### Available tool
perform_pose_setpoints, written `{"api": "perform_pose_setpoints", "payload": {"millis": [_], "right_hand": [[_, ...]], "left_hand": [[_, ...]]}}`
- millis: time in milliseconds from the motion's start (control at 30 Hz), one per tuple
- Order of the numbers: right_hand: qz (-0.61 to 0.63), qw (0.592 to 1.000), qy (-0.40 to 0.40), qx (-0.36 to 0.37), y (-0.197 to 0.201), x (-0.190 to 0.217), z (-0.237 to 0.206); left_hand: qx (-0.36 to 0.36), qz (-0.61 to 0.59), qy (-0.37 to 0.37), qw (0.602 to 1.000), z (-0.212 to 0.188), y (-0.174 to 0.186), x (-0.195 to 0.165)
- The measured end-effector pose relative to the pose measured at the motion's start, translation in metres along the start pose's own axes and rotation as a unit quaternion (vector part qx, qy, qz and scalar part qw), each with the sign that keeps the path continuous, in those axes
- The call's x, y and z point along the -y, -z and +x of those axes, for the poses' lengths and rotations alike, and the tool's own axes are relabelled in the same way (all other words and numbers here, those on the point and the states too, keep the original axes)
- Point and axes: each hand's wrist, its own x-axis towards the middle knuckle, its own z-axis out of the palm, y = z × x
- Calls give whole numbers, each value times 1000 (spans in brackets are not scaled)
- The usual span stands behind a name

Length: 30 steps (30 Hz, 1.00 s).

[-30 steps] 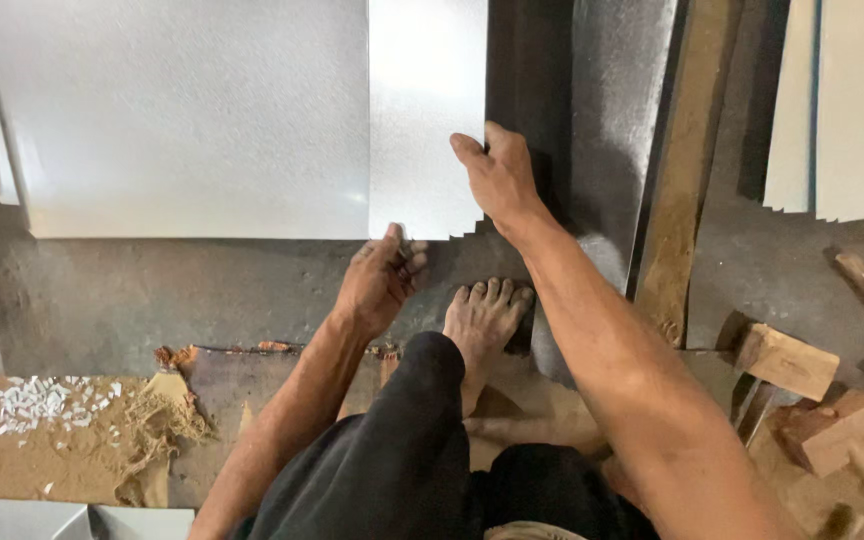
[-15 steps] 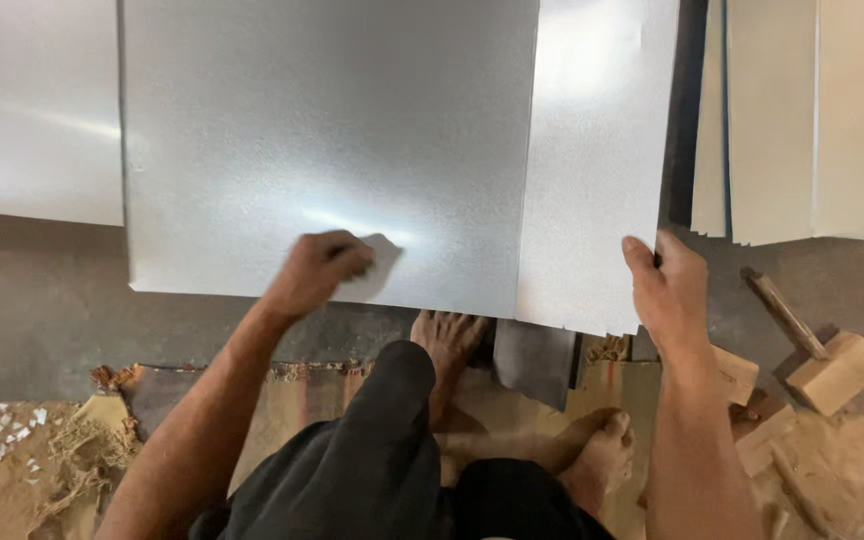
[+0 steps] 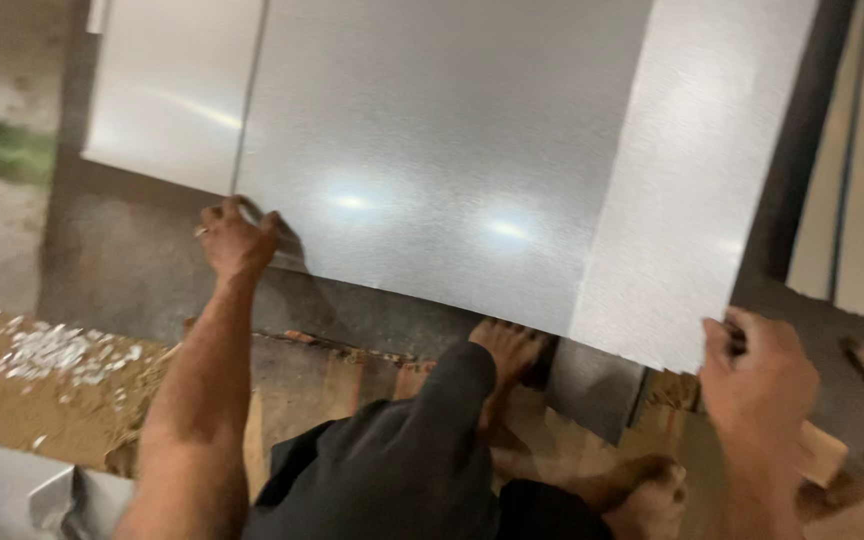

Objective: The person sits on the floor and bends flat galvanized sheet metal along a wooden beam, hammering the edge over with wooden mallets by hand. They reposition and turn the sheets repeatedly, folding successive edges and stacking finished sheets aside.

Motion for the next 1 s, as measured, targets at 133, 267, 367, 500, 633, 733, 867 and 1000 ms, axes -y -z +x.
{"api": "perform_pose_setpoints", "payload": {"millis": [133,267,367,500,633,733,867,1000], "right_hand": [[-36,997,39,-49,7,9,-11],[127,989,-5,-80,9,15,-12],[259,951,-159,59,11,20,-1],[242,951,-128,143,25,19,9],[328,942,-66,38,50,-4,-3],[349,924,-152,25,47,-28,-10],[380,903,-197,-27,22,-54,-11],[354,905,-221,-84,11,-65,-19]], "left_hand": [[-24,-16,-37,999,-5,-9,0],[23,-135,38,990,-10,-22,1],[-22,-77,21,997,-7,-21,0],[-9,-5,0,1000,-1,-15,-1],[-36,23,-73,996,-9,-14,-16],[-29,-30,-126,991,-13,-15,-39],[4,-60,-6,998,-2,-4,-65],[31,-283,28,958,21,20,-48]]}}
